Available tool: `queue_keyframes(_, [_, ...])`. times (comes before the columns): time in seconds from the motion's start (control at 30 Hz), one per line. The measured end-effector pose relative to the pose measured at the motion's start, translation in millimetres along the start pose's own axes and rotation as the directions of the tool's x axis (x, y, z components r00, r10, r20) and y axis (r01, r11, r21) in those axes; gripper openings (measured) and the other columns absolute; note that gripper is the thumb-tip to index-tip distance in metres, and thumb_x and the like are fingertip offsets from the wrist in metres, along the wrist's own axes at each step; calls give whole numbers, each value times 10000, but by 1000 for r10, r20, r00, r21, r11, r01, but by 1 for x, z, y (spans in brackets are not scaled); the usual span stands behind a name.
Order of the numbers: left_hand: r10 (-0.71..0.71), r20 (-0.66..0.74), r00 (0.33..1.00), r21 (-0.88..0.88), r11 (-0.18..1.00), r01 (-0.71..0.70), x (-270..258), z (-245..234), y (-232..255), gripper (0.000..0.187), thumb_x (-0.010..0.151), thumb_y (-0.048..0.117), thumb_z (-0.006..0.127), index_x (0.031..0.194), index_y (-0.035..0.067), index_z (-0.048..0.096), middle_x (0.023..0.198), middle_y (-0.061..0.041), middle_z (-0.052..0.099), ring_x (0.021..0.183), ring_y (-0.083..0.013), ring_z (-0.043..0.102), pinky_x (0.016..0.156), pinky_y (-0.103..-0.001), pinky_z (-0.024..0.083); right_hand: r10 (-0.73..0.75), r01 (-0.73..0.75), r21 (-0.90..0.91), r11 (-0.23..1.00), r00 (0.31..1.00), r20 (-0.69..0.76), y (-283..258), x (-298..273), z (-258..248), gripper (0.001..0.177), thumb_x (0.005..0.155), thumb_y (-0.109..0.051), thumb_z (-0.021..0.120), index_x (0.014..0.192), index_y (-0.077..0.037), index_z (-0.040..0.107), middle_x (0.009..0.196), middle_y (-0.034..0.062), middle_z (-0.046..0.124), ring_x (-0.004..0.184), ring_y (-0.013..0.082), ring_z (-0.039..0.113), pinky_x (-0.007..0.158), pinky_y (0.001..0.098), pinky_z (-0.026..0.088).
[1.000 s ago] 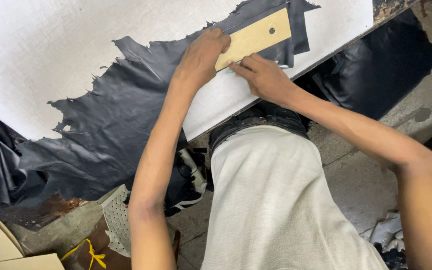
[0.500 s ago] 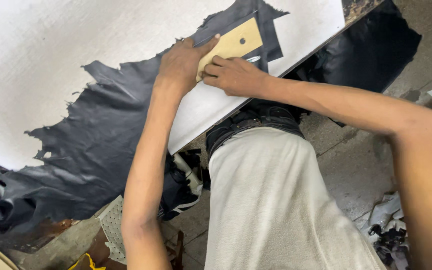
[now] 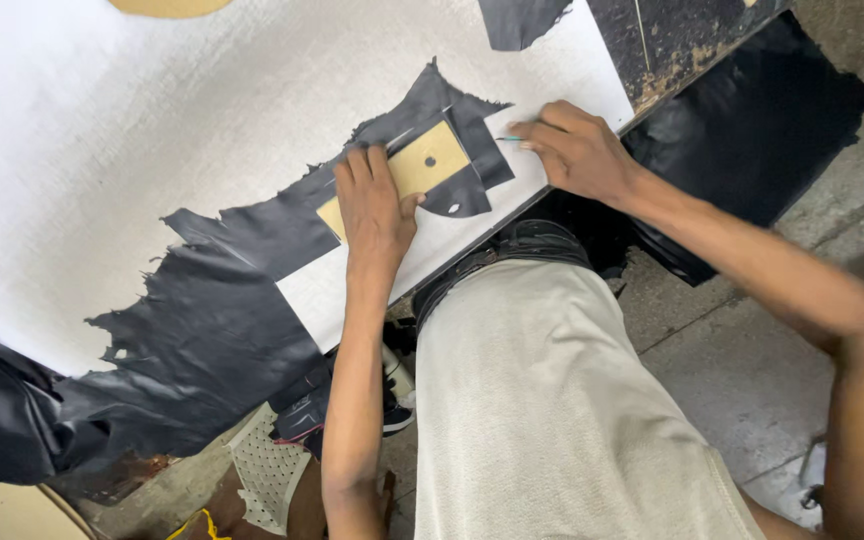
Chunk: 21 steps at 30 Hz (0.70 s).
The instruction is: The person places cardboard templates onto a large sheet of black leather and uses a utility knife to cut along the template edges. The person repeatedly repositions the templates and cuts multiple leather pieces on a work table.
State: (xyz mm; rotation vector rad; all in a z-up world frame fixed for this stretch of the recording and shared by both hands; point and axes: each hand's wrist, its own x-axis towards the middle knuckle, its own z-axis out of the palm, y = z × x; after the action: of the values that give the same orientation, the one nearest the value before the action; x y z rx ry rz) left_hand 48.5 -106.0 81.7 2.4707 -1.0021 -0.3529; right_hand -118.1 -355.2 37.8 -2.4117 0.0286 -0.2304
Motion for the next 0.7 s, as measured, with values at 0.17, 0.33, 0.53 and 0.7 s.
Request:
queue_keyframes(0.17, [105, 279, 955, 53, 991, -124, 17, -17, 14, 316, 797, 176, 832, 1032, 15, 694, 971, -113, 639, 1001, -346, 573, 903, -501, 433, 342, -253, 322, 912, 904, -259, 14, -20, -11, 146, 1052, -39, 663, 1172, 31, 707, 902, 103, 592, 749, 158, 544, 659, 282, 424])
queue_keyframes(0.33, [227, 327, 917, -258, 955, -145, 34, -31, 61, 185, 934, 159, 720, 1062, 26, 720, 999, -119, 669, 922, -298, 654, 782, -417, 534, 379, -246, 410, 878, 881, -284, 35, -28, -3, 161, 1039, -62, 656, 1147, 54, 688, 903, 118, 617, 747, 172, 569, 668, 298, 440])
queue_keyframes(0.53, [276, 301, 913, -614, 788, -36, 79, -28, 129, 298, 997, 211, 711, 1212, 7, 680, 1131, -127, 715, 986, -259, 726, 844, -374, 577, 390, -240, 468, 851, 884, -257, 42, -19, -16, 142, 1023, -37, 602, 1112, 67, 637, 974, 154, 646, 835, 243, 649, 733, 330, 503])
queue_keyframes(0.7, [55, 96, 994, -897, 438, 63, 168, -25, 156, 429, 922, 237, 739, 1262, 49, 556, 1125, -26, 698, 973, -153, 734, 806, -293, 614, 533, -363, 486, 795, 801, -272, 37, 7, -28, 174, 894, 93, 570, 1053, 52, 627, 936, 166, 634, 858, 292, 676, 775, 360, 519])
